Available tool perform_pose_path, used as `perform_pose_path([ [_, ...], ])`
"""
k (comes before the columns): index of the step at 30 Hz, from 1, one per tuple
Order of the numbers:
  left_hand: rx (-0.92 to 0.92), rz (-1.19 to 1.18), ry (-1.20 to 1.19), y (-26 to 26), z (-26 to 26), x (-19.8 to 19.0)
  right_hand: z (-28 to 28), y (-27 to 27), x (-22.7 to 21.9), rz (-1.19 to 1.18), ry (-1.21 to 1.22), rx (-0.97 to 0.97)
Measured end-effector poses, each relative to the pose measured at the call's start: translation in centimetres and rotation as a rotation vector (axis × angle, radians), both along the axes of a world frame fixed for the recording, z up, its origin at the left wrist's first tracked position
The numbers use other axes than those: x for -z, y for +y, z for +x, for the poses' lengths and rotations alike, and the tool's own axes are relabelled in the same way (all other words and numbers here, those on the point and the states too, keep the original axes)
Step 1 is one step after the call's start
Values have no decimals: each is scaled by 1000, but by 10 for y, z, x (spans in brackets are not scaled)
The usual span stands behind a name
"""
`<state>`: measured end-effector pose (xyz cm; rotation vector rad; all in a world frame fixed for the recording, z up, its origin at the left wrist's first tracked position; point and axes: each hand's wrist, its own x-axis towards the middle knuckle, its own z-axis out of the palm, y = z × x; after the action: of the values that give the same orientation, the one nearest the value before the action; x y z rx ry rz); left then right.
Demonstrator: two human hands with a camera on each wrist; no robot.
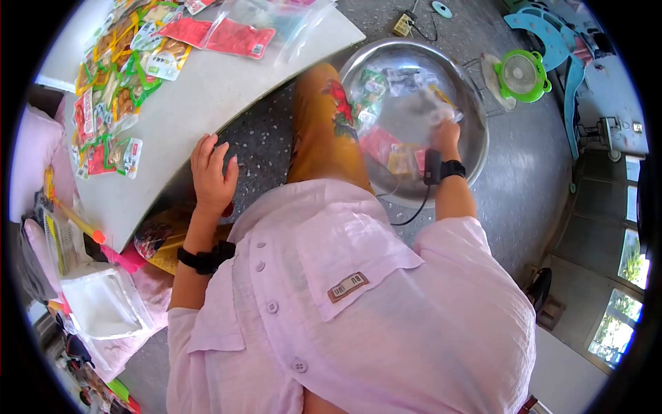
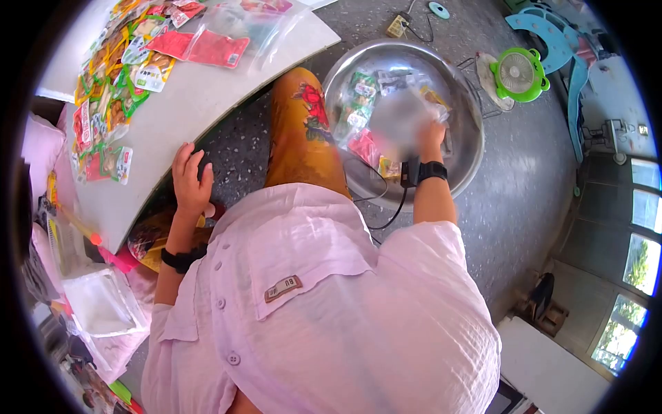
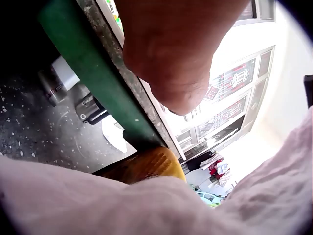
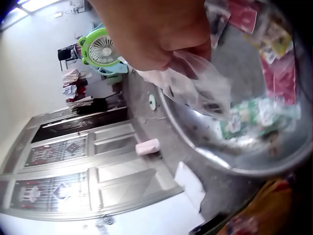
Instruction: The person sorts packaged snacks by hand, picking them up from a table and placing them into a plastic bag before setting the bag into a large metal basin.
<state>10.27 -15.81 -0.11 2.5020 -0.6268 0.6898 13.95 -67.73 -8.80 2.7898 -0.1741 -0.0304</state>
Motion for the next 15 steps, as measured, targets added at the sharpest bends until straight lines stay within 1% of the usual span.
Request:
perform_pose_path([
  [1,-10,-2,16,2,-2,3,-5,-1,16,-50,202,107],
  [3,-19,20,31,6,-3,5,-16,-35,83,-57,250,126],
  [4,-25,31,41,7,-5,5,-20,-47,101,-61,276,134],
  [8,-44,62,70,10,-7,4,-20,-47,94,142,22,-132],
  [13,-61,83,77,9,-5,1,-17,-71,117,52,244,160],
  [14,-55,63,88,8,-5,0,-10,-72,119,29,283,204],
  [15,-65,50,93,6,-5,-2,-10,-64,111,-9,356,263],
])
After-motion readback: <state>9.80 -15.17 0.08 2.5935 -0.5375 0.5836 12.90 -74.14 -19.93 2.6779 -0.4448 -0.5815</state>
